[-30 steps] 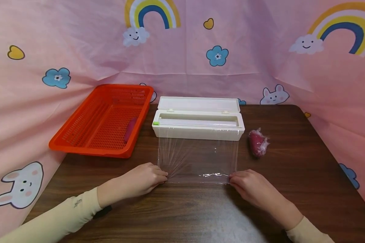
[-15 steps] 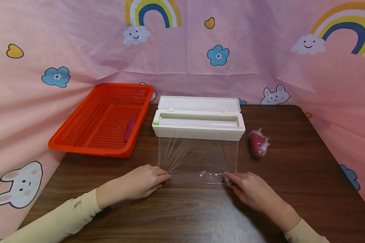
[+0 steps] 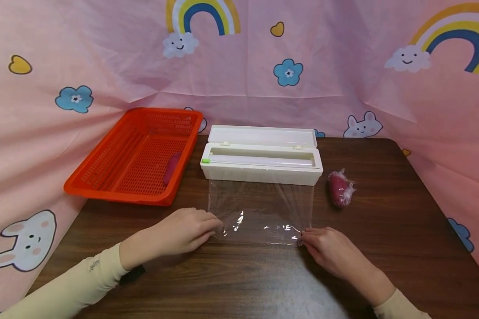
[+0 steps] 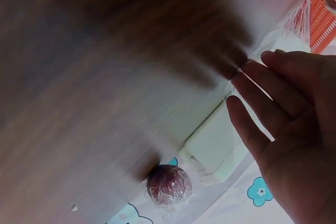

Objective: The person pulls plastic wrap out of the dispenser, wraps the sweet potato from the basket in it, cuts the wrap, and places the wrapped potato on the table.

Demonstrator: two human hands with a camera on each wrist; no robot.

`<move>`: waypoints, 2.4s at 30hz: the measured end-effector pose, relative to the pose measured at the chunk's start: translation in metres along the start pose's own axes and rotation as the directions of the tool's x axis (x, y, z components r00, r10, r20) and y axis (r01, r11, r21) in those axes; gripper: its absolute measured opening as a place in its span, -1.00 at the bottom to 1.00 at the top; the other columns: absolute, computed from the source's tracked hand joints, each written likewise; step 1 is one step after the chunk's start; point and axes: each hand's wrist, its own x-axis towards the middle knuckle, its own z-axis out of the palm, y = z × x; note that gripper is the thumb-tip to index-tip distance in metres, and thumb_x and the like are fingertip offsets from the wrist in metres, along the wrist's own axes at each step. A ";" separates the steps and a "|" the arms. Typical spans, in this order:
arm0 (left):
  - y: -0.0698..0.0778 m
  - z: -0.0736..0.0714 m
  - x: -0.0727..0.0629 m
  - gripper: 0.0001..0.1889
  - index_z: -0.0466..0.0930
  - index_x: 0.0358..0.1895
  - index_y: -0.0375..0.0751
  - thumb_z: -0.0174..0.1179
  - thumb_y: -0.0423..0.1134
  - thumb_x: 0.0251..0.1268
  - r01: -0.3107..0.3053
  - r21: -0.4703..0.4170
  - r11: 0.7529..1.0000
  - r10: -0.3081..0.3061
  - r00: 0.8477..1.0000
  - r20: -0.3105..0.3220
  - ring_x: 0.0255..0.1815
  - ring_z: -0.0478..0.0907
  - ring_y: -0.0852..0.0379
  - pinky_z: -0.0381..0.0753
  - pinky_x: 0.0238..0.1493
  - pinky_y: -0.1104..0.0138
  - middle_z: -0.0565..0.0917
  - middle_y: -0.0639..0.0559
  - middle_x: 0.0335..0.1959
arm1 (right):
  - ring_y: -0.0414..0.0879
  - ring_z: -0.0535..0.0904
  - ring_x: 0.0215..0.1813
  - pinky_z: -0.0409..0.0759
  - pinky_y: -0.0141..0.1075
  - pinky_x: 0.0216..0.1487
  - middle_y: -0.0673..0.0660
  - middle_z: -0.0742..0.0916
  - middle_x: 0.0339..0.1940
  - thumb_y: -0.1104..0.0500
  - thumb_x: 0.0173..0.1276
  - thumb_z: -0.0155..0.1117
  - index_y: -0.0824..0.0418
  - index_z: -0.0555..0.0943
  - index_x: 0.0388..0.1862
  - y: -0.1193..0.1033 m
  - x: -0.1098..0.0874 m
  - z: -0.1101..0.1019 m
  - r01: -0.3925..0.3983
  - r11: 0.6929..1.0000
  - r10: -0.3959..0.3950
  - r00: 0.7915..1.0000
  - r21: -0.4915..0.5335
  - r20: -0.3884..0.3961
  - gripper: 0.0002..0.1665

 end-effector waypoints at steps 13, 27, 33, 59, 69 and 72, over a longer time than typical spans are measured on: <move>-0.051 -0.102 0.033 -0.83 0.75 -0.15 -0.25 0.20 -0.31 0.34 0.337 -0.184 0.924 -0.380 0.864 -0.330 -0.42 0.60 0.06 0.66 -0.26 0.15 0.77 -0.05 -0.34 | -0.06 0.82 -0.17 0.74 -0.16 -0.21 0.12 0.86 -0.16 0.37 -0.03 0.58 0.17 0.81 -0.19 0.002 -0.002 0.000 -0.008 1.000 0.008 1.000 0.018 -0.021 -0.65; -0.181 -0.086 0.043 -0.79 0.49 -0.28 -0.33 0.19 -0.22 0.25 0.737 -0.158 0.657 -0.695 0.673 0.253 -0.40 0.41 -0.04 0.44 -0.36 0.20 0.44 -0.09 -0.44 | -0.03 0.81 -0.16 0.75 -0.13 -0.21 0.14 0.85 -0.16 0.35 0.04 0.56 0.19 0.81 -0.18 0.003 -0.003 0.002 -0.033 0.998 0.032 0.999 0.053 0.017 -0.70; -0.197 -0.075 0.042 -0.67 0.43 -0.16 -0.33 0.31 -0.17 0.21 0.772 -0.200 0.603 -0.695 0.632 0.343 -0.24 0.39 -0.07 0.43 -0.17 0.15 0.38 -0.07 -0.34 | 0.00 0.82 -0.15 0.75 -0.12 -0.20 0.15 0.85 -0.14 0.35 0.06 0.55 0.19 0.81 -0.19 0.003 -0.004 0.001 -0.046 0.997 0.045 0.999 0.054 0.024 -0.72; -0.210 -0.040 0.042 -0.56 0.44 -0.05 -0.39 0.39 -0.27 0.07 0.871 -0.209 0.445 -0.699 0.483 0.528 -0.25 0.65 -0.14 0.76 -0.24 0.01 0.56 -0.26 -0.15 | 0.01 0.81 -0.11 0.75 -0.09 -0.16 0.18 0.84 -0.09 0.34 0.16 0.48 0.21 0.81 -0.15 -0.001 -0.003 -0.004 -0.080 0.995 0.076 0.995 0.055 0.066 -0.75; -0.207 -0.050 0.040 -0.58 0.54 -0.21 -0.34 0.49 -0.14 0.00 0.820 -0.148 0.552 -0.740 0.565 0.365 -0.35 0.66 -0.12 0.71 -0.42 0.13 0.61 -0.18 -0.33 | 0.02 0.81 -0.09 0.75 -0.09 -0.14 0.19 0.84 -0.08 0.34 0.18 0.47 0.22 0.81 -0.14 -0.002 -0.001 -0.005 -0.093 0.993 0.087 0.992 0.067 0.087 -0.76; -0.204 -0.055 0.041 -0.63 0.58 -0.32 -0.30 0.50 -0.11 -0.02 0.805 -0.135 0.578 -0.754 0.589 0.291 -0.41 0.60 -0.07 0.62 -0.48 0.21 0.60 -0.12 -0.45 | 0.01 0.81 -0.09 0.75 -0.10 -0.14 0.17 0.84 -0.08 0.34 0.17 0.49 0.20 0.81 -0.14 -0.001 -0.001 -0.004 -0.092 0.994 0.086 0.993 0.066 0.083 -0.76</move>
